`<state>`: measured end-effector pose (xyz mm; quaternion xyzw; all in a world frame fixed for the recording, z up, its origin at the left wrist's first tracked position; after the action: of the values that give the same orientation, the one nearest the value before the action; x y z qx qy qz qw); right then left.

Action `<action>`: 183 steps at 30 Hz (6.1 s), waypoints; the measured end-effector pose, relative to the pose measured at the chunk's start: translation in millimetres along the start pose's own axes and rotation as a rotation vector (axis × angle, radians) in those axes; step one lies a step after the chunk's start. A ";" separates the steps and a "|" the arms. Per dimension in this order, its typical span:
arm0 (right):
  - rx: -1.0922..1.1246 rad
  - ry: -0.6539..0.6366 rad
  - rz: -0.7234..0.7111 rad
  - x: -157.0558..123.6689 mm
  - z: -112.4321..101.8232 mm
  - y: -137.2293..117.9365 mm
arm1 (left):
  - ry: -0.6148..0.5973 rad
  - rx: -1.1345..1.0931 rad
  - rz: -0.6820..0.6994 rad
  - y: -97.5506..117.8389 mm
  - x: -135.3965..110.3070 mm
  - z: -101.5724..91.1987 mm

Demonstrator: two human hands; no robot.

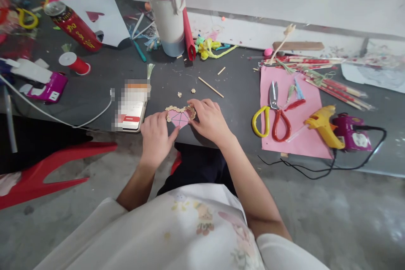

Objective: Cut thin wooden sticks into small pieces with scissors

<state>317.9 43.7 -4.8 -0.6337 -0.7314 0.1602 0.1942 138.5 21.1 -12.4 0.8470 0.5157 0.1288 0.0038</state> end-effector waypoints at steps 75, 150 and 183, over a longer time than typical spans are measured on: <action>0.018 0.021 0.126 -17.9 -0.1 0.1 | -0.062 -0.112 0.014 3.7 6.6 -1.6; 0.250 0.292 0.251 -148.7 -82.1 110.7 | -0.150 0.082 0.433 78.3 156.8 9.5; 1.283 0.001 0.454 -122.4 -67.1 71.5 | 0.313 -0.214 1.169 147.8 49.2 -39.1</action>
<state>427.3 -67.9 9.5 -0.5310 -0.3403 0.5988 0.4937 280.1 -10.0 56.5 0.9556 -0.0554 0.2834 -0.0582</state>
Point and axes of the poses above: each hand's wrist, its own x-axis towards the middle knuckle, its own z-axis out of the palm, y = z × x, the point moved 2 cm from there along x, towards the middle knuckle, and after that the axes turned 12 degrees about z, right-handed, at the moved point
